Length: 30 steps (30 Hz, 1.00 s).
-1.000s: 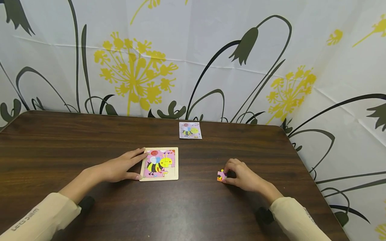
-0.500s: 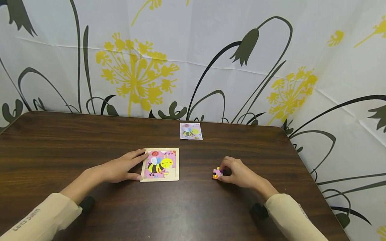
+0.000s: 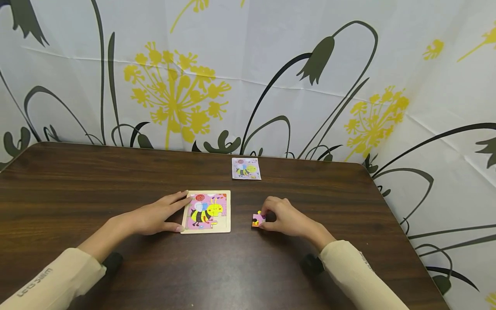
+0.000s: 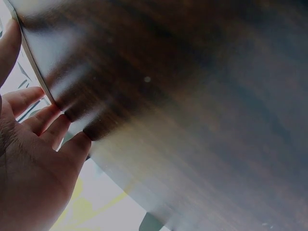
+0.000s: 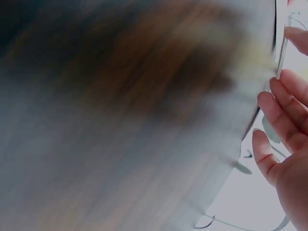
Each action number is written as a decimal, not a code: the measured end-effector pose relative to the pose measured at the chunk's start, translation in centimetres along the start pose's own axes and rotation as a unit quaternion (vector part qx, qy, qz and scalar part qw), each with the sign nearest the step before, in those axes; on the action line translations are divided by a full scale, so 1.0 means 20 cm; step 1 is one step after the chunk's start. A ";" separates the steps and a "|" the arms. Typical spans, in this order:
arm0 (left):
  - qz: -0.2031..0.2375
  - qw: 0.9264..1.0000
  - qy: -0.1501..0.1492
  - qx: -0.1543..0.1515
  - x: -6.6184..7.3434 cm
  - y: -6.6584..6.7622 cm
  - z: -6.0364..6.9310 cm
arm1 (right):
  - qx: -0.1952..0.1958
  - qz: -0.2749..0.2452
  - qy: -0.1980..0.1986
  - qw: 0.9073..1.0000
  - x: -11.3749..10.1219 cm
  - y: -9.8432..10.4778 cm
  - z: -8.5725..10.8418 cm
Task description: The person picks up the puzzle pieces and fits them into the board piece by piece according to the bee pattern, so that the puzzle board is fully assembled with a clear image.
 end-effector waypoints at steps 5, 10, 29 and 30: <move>-0.003 1.000 0.000 0.001 0.00 0.00 0.00 | -0.009 -0.001 0.005 1.000 -0.05 -0.04 -0.08; -0.002 1.000 0.001 -0.001 0.00 0.00 0.00 | -0.023 0.006 -0.008 1.000 -0.10 -0.08 -0.15; 0.003 1.000 0.009 -0.004 -0.01 0.00 -0.01 | -0.036 0.043 -0.014 0.998 -0.21 -0.21 -0.31; 0.002 1.000 0.010 -0.004 -0.01 0.00 -0.01 | -0.034 0.045 -0.015 0.998 -0.21 -0.21 -0.31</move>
Point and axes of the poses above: each hand's wrist, its own z-axis away from the middle knuckle, its own y-axis out of the back of the hand, x = y × z, the point moved 6 cm from there along -z, towards the middle knuckle, and after that the axes turned 3 degrees about -z, right-handed, at the moved point
